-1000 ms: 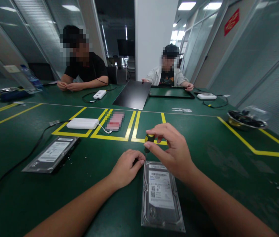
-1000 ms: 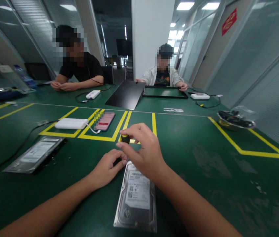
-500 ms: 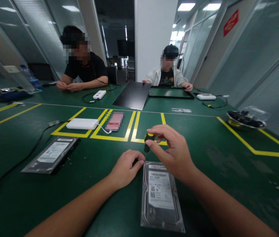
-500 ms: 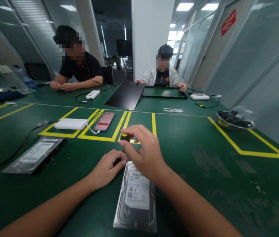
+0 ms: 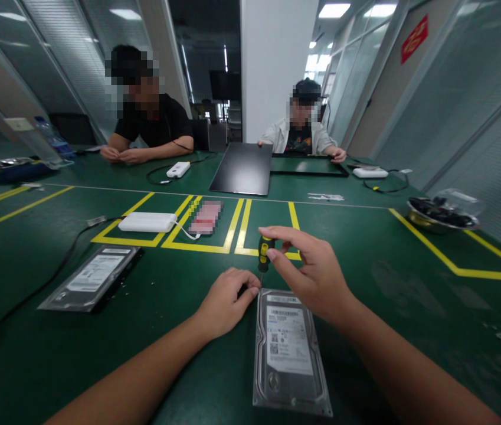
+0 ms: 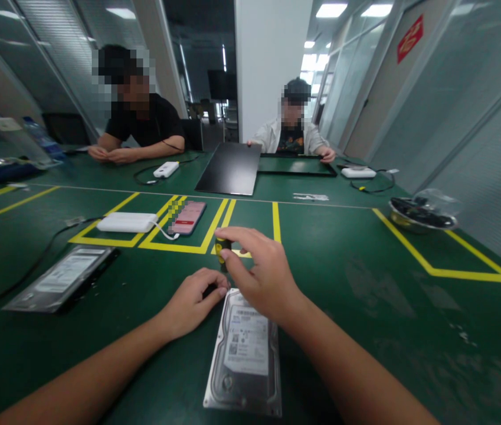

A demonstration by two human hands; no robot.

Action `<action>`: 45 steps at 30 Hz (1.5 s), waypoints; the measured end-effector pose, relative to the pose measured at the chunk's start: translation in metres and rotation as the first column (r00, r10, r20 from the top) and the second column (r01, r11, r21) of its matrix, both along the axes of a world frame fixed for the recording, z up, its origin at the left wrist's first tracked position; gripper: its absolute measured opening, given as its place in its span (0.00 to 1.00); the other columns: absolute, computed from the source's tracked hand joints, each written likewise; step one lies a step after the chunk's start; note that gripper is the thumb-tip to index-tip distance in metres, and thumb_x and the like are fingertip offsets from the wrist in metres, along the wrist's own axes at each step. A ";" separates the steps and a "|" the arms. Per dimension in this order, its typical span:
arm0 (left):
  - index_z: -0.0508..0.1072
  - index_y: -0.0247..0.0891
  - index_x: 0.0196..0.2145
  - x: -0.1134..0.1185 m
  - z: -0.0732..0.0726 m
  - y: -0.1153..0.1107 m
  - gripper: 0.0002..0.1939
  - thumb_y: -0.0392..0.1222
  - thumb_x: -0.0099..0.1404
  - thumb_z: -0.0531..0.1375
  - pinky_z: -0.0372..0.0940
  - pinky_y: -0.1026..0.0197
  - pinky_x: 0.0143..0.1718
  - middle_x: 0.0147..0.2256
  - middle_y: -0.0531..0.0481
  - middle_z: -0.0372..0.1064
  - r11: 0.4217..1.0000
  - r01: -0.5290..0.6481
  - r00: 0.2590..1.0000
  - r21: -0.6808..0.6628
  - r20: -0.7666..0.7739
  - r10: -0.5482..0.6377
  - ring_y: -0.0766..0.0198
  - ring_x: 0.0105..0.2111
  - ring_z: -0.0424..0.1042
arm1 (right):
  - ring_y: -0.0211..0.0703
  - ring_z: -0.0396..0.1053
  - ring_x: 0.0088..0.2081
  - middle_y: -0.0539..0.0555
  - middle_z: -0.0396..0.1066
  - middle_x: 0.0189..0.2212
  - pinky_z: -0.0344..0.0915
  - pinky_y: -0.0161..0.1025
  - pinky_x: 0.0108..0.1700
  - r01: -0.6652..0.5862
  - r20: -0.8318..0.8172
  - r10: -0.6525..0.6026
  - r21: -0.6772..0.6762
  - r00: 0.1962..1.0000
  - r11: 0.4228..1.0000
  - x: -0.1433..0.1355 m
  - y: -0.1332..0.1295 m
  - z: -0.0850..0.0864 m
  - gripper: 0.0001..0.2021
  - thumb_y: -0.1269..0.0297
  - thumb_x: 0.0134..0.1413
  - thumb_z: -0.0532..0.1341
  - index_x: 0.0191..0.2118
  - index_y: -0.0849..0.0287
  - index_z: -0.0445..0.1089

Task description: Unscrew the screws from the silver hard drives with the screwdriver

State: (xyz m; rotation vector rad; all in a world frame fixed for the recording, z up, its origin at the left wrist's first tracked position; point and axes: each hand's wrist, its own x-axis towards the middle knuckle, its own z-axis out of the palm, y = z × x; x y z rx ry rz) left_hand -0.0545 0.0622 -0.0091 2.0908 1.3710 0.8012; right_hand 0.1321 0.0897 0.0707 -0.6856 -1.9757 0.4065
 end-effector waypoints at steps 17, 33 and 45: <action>0.71 0.39 0.33 0.000 -0.002 0.000 0.04 0.36 0.67 0.58 0.57 0.58 0.41 0.34 0.53 0.71 1.000 0.001 1.000 0.007 0.007 -0.001 0.60 0.38 0.68 | 0.37 0.66 0.36 0.51 0.71 0.36 0.64 0.37 0.37 0.029 -0.014 -0.028 0.090 1.000 0.996 -0.001 0.000 0.001 0.09 0.71 0.55 0.65 0.43 0.60 0.71; 0.71 0.39 0.34 0.000 -0.002 0.000 0.03 0.36 0.66 0.58 0.58 0.58 0.42 0.34 0.53 0.71 1.000 -0.006 1.000 0.009 0.000 0.006 0.60 0.38 0.68 | 0.37 0.66 0.35 0.51 0.70 0.37 0.64 0.36 0.37 0.062 -0.022 -0.061 0.072 0.998 0.995 0.000 0.000 0.000 0.11 0.72 0.55 0.64 0.45 0.61 0.70; 0.71 0.39 0.33 0.000 -0.003 -0.001 0.04 0.36 0.67 0.57 0.58 0.57 0.41 0.34 0.52 0.71 1.000 -0.006 1.000 0.014 0.000 0.006 0.60 0.37 0.67 | 0.39 0.70 0.41 0.54 0.74 0.42 0.67 0.38 0.40 0.008 -0.011 -0.008 0.081 1.000 0.997 0.000 0.001 0.000 0.13 0.73 0.56 0.62 0.48 0.61 0.72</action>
